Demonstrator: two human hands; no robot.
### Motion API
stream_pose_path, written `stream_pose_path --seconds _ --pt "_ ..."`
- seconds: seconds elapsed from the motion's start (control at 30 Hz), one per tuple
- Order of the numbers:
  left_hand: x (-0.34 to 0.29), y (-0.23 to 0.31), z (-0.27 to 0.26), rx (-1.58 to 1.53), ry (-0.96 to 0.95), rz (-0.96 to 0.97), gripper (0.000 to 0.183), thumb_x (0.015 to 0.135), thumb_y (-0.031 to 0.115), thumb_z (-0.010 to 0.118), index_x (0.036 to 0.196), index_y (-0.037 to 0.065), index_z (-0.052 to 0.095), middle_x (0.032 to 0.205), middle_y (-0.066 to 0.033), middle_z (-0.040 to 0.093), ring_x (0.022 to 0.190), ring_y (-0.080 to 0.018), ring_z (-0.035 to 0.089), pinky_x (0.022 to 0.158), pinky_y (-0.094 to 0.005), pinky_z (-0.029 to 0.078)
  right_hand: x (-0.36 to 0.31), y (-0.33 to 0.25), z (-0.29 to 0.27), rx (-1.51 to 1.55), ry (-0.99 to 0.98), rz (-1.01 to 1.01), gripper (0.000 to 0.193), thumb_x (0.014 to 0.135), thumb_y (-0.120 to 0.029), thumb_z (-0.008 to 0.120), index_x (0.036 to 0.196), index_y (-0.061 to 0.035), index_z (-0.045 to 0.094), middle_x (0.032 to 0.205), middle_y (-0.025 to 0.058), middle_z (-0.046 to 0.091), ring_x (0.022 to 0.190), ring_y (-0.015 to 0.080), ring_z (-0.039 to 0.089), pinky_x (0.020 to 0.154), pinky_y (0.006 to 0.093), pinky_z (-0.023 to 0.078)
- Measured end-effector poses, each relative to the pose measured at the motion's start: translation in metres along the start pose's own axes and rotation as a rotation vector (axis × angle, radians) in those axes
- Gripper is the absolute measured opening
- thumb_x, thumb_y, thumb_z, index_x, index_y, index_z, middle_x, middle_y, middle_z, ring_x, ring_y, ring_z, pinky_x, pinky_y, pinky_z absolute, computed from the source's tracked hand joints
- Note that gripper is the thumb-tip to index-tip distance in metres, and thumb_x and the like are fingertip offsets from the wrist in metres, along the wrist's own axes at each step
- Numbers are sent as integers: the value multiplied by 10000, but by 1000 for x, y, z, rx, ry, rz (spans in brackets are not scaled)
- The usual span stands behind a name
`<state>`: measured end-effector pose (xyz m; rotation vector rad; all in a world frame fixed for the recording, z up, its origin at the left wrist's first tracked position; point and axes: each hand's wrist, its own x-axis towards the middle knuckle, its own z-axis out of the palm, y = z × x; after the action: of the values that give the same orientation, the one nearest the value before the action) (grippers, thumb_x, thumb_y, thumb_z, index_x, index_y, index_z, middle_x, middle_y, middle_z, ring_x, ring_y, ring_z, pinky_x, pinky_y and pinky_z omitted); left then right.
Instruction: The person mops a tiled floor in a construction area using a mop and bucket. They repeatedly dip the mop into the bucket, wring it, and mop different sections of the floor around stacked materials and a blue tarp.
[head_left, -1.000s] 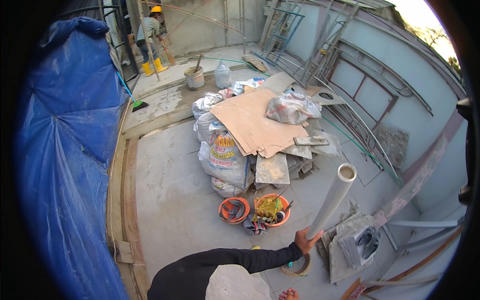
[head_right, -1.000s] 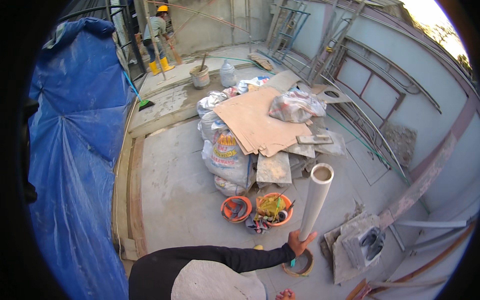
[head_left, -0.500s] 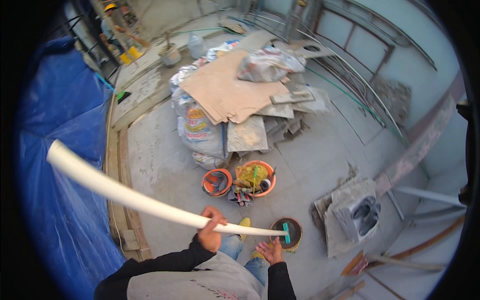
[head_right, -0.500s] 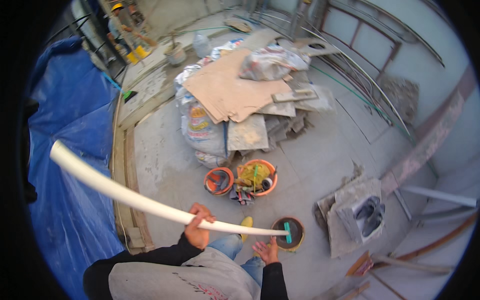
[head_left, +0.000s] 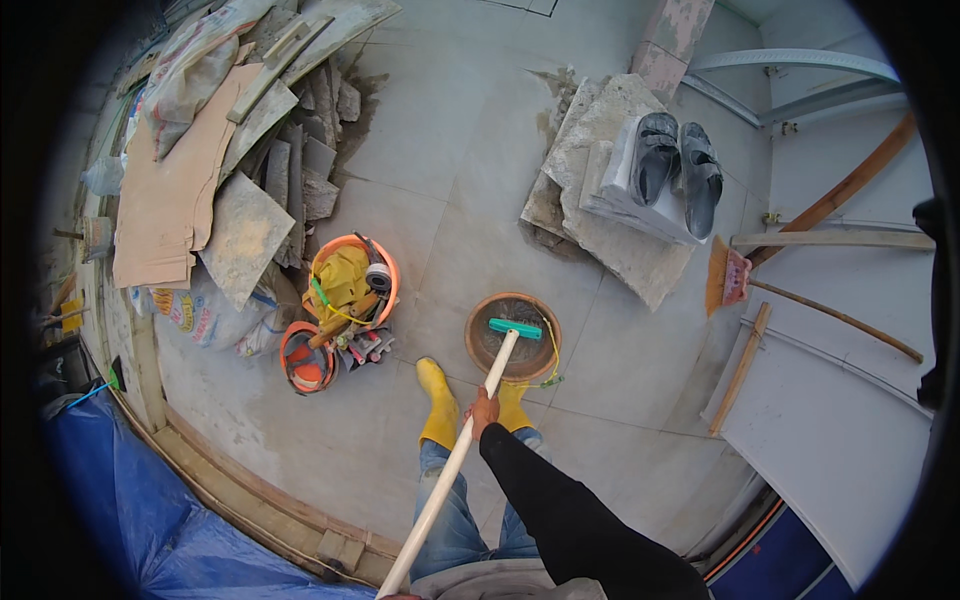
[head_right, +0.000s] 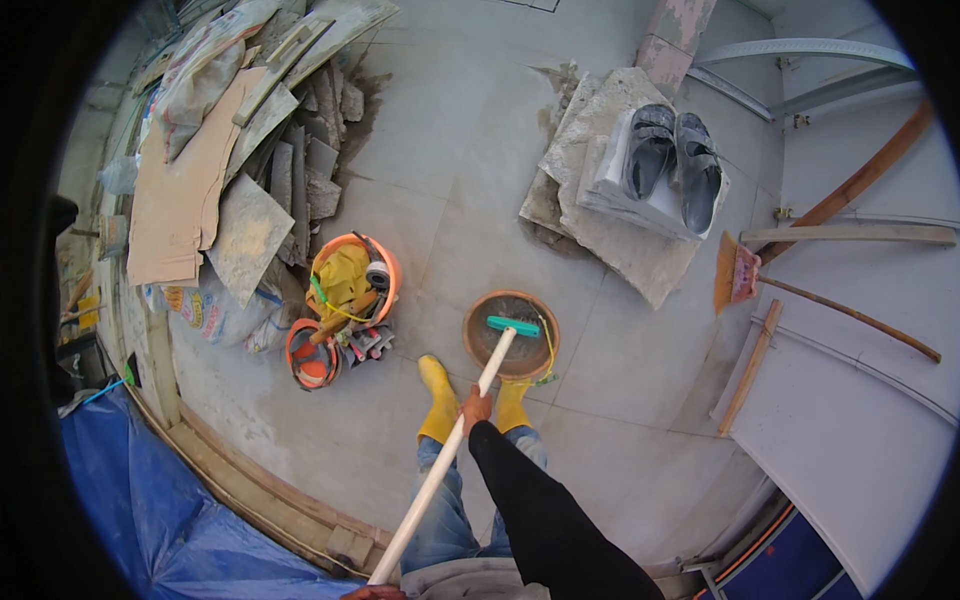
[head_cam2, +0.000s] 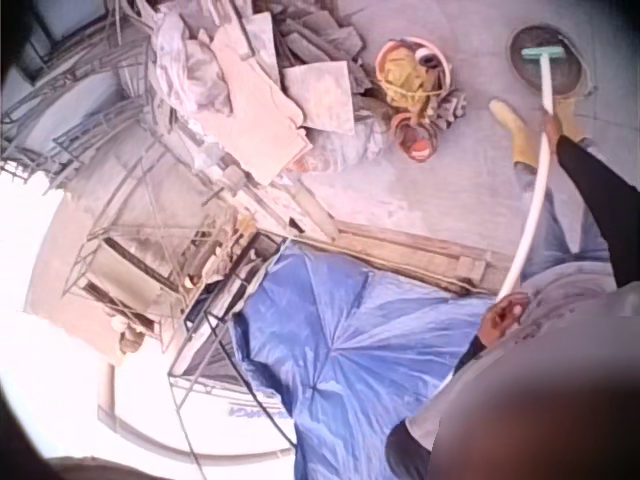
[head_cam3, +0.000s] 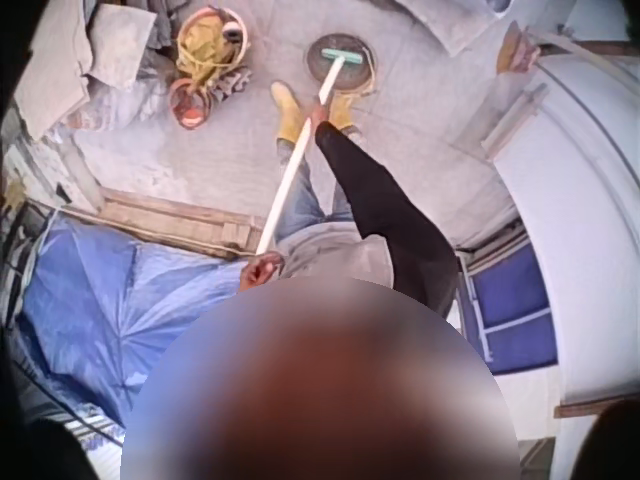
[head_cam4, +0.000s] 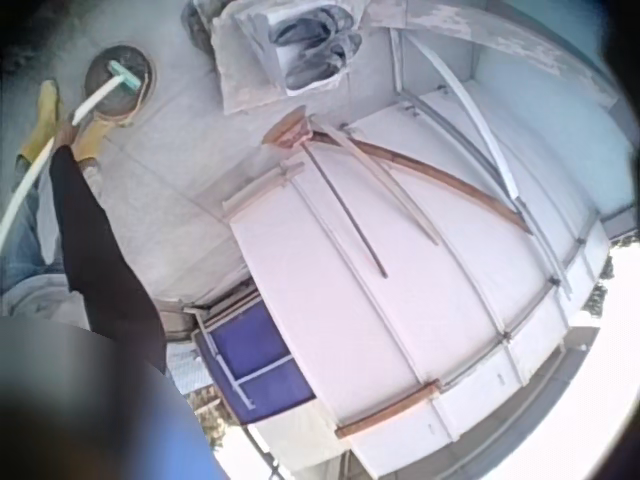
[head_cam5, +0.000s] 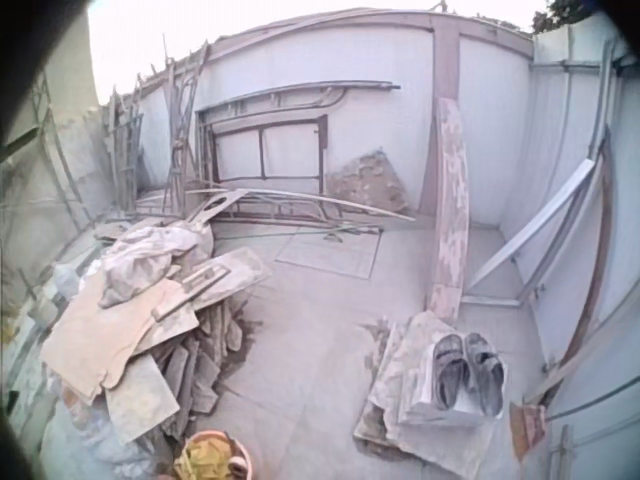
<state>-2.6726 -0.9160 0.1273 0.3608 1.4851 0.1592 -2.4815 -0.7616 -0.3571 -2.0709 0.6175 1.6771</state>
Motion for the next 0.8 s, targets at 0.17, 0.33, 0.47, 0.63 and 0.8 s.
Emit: stream_pose_path --seconds 0.17,0.33,0.47,0.63,0.8 --pt "249 63 -22 -340 -89 49 633 1028 534 486 1428 49 411 1179 -162 640 1173 -300 617 991 -445 502 -116 27 -53 188 -286 37 306 1011 -358 580 1140 -140 409 674 52 470 465 181 482 420 367 447" --pt "498 45 74 -890 -476 -541 1082 785 901 447 1605 264 146 1585 -269 289 1356 -496 443 1058 -697 357 -201 21 -82 101 -431 107 368 1021 -344 581 1178 -72 389 717 80 540 563 220 589 525 379 531" --pt "578 48 132 -1252 -530 -370 960 814 803 466 1511 178 255 1382 -241 385 1247 -460 479 1066 -677 358 -225 32 -97 -62 -361 187 292 1013 -295 616 1221 -98 561 881 84 656 611 145 594 516 283 495" --pt "578 61 137 -1422 -495 -290 823 850 681 490 1393 71 392 1129 -206 504 1110 -416 525 1077 -651 360 -200 72 -129 -519 -519 -503 366 1027 -344 600 1287 -98 521 890 46 634 777 137 628 700 310 546" --pt "557 57 140 -1575 -503 -341 705 883 534 512 1273 -53 524 842 -149 593 961 -352 557 1095 -606 359 -121 10 -180 -226 -600 -62 454 1061 -380 479 1216 45 519 942 159 667 855 252 671 794 406 569"
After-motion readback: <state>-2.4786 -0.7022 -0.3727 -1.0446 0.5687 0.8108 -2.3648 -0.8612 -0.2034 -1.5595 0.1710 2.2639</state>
